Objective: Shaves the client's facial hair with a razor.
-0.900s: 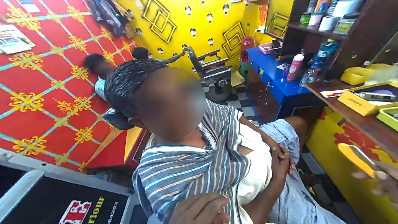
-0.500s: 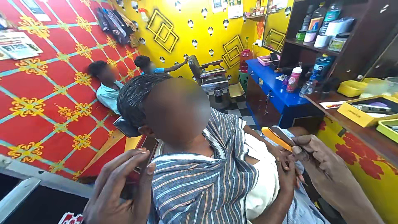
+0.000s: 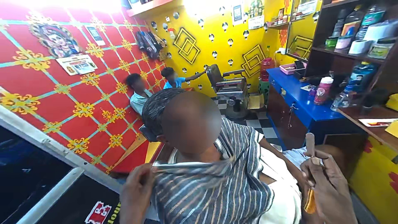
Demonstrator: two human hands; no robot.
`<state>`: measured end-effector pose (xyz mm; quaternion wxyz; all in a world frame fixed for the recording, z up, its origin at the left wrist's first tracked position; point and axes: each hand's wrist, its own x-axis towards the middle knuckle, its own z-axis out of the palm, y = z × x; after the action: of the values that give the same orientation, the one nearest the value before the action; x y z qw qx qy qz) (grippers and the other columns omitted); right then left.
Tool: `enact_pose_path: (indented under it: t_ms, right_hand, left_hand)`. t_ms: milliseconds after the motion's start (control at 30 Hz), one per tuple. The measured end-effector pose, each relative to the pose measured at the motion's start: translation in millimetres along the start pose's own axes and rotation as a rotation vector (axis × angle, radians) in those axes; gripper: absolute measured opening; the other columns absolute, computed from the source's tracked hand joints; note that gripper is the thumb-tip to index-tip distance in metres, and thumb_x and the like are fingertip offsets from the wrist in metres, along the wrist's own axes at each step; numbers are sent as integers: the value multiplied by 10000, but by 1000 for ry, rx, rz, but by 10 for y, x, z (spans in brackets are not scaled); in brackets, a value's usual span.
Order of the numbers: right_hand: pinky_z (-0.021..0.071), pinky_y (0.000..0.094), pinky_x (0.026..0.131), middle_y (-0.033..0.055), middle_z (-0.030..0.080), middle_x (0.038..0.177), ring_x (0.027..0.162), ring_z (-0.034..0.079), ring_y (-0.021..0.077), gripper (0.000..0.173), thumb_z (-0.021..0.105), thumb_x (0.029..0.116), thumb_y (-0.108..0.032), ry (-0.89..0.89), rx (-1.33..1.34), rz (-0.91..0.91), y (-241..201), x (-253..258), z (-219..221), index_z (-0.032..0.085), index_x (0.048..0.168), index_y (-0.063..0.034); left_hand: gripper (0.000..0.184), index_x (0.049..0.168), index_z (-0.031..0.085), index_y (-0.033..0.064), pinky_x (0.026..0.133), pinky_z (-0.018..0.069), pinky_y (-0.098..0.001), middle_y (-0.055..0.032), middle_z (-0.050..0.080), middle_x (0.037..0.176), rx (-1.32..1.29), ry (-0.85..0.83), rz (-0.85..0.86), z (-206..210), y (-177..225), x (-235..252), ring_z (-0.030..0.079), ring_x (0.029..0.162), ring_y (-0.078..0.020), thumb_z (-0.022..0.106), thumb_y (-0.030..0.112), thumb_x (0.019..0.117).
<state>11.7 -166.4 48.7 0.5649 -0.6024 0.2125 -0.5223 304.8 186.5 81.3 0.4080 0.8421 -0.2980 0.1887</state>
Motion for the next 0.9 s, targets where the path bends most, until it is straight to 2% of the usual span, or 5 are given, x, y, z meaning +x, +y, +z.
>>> enact_pose_path:
  t_ms: [167, 300, 533, 667, 900]
  right_hand:
    - [442, 168, 468, -12, 587, 792, 540, 529, 39, 277, 347, 1064, -96, 272, 213, 332, 86, 422, -93, 459, 1316, -64]
    - [608, 327, 777, 104, 726, 1058, 903, 734, 186, 425, 426, 1082, -94, 49, 110, 329, 39, 545, -21, 326, 1494, -75]
    - [651, 361, 727, 54, 748, 976, 875, 747, 184, 127, 607, 1016, -93, -628, 82, 284, -531, -43, 1225, 675, 1103, -30]
    - [661, 366, 777, 81, 748, 1012, 911, 753, 204, 115, 578, 1039, -84, -693, 268, 384, -478, -324, 1770, 647, 1101, -15]
    - [655, 331, 767, 122, 751, 978, 840, 760, 201, 131, 579, 1047, -79, -636, 390, 544, -494, -322, 2168, 631, 1076, 37]
  left_hand:
    - [557, 1346, 571, -25, 998, 500, -551, -241, 586, 1376, 36, 37, -123, -479, -116, 89, 587, 1236, -378, 682, 344, 943]
    - [564, 1311, 623, 8, 1112, 457, -484, -189, 554, 1451, 79, 165, 228, -422, 581, 321, 503, 1385, -313, 642, 440, 949]
    - [587, 1413, 578, 124, 1252, 215, -598, -123, 303, 1666, 177, 207, 525, -20, 1201, 950, 228, 1563, -327, 650, 447, 929]
    - [692, 1491, 508, 166, 1258, 42, -654, -117, 165, 1716, 303, 150, 543, 231, 1253, 1087, 58, 1596, -341, 663, 496, 902]
    - [741, 1505, 498, 180, 1246, -3, -663, -145, 139, 1717, 334, 72, 580, 412, 1265, 1071, 41, 1594, -358, 728, 449, 854]
